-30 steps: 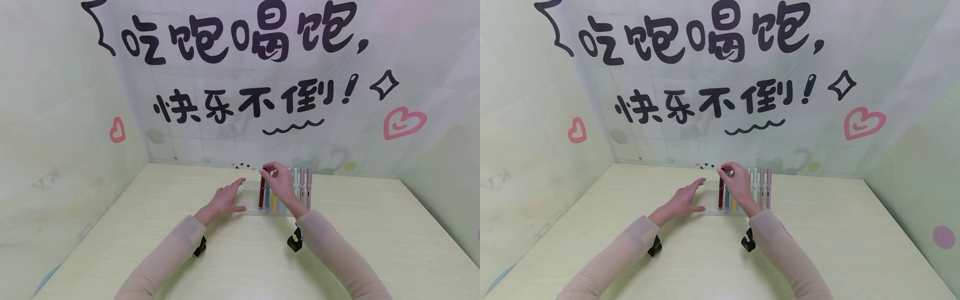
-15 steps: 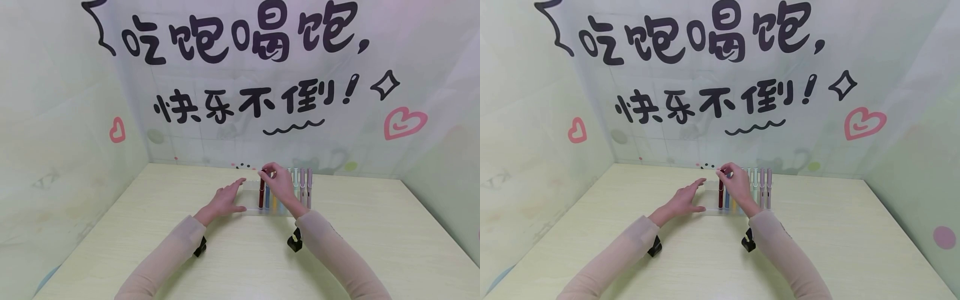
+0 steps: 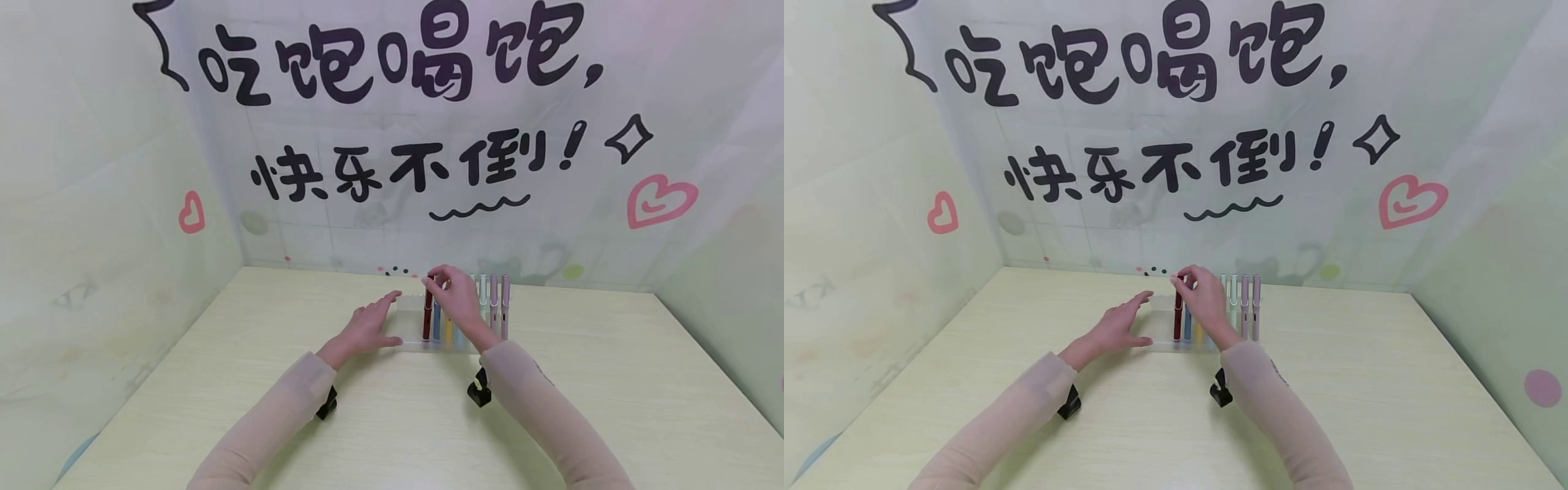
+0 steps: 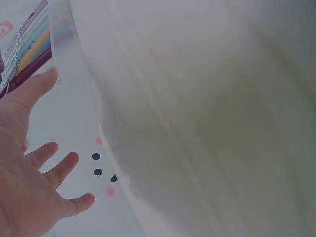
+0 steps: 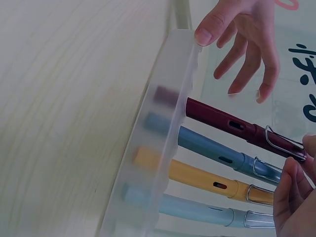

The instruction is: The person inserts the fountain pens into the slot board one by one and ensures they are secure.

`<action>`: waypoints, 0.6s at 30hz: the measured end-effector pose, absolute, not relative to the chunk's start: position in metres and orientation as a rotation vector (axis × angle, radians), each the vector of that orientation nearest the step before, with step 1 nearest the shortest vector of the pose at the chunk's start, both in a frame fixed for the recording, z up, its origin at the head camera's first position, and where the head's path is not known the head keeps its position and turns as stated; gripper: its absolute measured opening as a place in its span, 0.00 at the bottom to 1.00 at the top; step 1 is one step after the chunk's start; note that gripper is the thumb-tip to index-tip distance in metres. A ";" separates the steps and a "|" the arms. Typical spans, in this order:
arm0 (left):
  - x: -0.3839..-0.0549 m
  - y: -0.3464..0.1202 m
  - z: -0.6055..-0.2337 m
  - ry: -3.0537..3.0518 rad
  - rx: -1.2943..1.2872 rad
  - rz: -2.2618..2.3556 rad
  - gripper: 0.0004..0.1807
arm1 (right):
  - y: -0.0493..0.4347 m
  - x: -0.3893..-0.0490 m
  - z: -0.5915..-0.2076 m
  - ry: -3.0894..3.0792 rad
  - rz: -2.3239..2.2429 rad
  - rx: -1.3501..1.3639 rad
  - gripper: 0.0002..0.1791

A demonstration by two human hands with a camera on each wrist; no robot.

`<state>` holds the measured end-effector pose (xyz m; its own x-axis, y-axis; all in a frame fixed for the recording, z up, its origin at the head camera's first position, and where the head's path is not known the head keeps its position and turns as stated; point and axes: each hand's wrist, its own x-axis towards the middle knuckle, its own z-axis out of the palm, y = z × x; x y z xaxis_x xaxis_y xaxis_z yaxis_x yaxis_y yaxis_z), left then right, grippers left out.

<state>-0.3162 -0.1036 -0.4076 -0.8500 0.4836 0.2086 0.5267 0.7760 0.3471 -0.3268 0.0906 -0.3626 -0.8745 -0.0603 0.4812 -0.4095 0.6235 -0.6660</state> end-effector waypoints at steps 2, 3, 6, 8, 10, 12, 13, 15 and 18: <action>-0.316 -0.104 -0.408 -2.858 -0.817 -0.607 0.49 | 0.091 -0.328 -0.363 -2.445 1.146 0.374 0.12; -0.316 -0.104 -0.408 -2.858 -0.818 -0.606 0.49 | 0.091 -0.328 -0.363 -2.451 1.145 0.378 0.12; -0.316 -0.104 -0.408 -2.859 -0.818 -0.608 0.49 | 0.092 -0.330 -0.365 -2.475 1.139 0.408 0.12; -0.316 -0.104 -0.407 -2.861 -0.818 -0.608 0.49 | 0.093 -0.331 -0.366 -2.497 1.134 0.425 0.12; -0.316 -0.104 -0.407 -2.860 -0.818 -0.608 0.49 | 0.093 -0.332 -0.366 -2.520 1.133 0.440 0.13; -0.316 -0.104 -0.407 -2.859 -0.820 -0.608 0.49 | 0.093 -0.333 -0.366 -2.540 1.140 0.444 0.13; -0.316 -0.104 -0.407 -2.858 -0.822 -0.608 0.49 | 0.093 -0.333 -0.365 -2.545 1.143 0.445 0.13; -0.316 -0.104 -0.407 -2.856 -0.824 -0.608 0.49 | 0.093 -0.333 -0.365 -2.555 1.149 0.449 0.14; -0.315 -0.104 -0.407 -2.854 -0.825 -0.609 0.49 | 0.093 -0.333 -0.364 -2.579 1.146 0.444 0.14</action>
<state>-0.3154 -0.1042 -0.4071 -0.8465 0.4889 0.2109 0.5324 0.7720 0.3472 -0.3335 0.0934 -0.3643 -0.9125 -0.1622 0.3755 -0.3874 0.6373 -0.6662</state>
